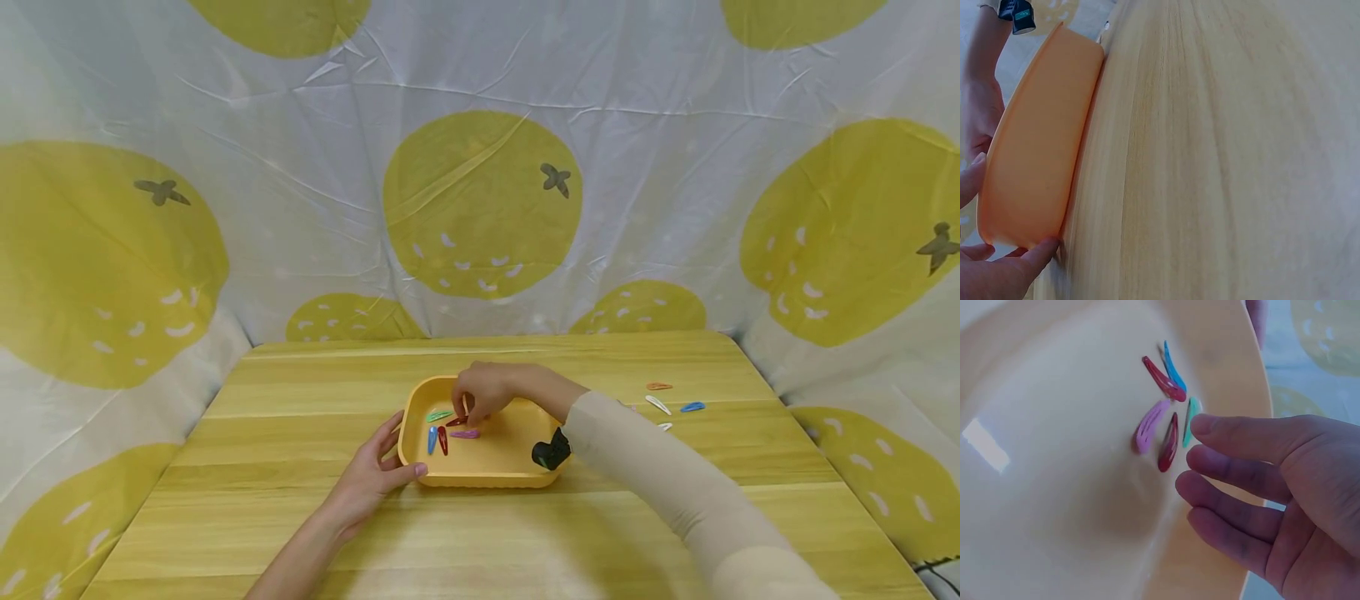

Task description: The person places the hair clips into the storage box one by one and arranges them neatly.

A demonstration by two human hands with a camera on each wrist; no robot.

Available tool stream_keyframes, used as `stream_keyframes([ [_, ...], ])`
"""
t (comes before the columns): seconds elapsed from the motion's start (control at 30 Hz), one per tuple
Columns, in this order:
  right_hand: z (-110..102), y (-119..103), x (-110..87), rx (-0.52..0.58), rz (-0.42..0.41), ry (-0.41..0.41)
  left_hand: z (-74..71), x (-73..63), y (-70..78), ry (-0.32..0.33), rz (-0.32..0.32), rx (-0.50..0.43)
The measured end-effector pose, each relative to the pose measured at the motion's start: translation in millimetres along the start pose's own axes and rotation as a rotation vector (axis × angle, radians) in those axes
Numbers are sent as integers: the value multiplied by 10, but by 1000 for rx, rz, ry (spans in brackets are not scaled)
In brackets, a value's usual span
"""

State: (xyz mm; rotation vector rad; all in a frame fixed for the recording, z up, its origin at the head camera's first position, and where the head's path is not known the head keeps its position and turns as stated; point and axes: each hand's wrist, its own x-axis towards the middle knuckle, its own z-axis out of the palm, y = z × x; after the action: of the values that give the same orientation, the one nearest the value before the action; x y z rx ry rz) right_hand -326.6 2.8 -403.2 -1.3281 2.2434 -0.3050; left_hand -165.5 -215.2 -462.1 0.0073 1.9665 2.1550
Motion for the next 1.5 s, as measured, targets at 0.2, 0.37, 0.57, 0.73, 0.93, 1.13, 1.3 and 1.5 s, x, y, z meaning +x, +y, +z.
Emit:
stream_keyframes([
  [0.2,-66,15,-112,28,23,15,4,-1,-6,12,-1,9],
  [0.37,-138,13,-210,43,23,19,4,6,-11,23,-5,12],
  [0.57,-178,71,-330,56,21,26,2,2,-15,29,-7,21],
  [0.73,-180,148,-446,79,35,47,12,-4,-17,37,-8,26],
  [0.93,-194,206,-600,81,54,78,20,-10,-12,56,-14,42],
  [1.13,-195,264,-739,94,82,91,19,-17,-15,47,-13,40],
  [1.3,-212,308,-867,73,70,114,20,-16,-22,41,-15,30],
  [1.5,-233,394,-1021,46,49,156,36,2,-4,46,-8,38],
])
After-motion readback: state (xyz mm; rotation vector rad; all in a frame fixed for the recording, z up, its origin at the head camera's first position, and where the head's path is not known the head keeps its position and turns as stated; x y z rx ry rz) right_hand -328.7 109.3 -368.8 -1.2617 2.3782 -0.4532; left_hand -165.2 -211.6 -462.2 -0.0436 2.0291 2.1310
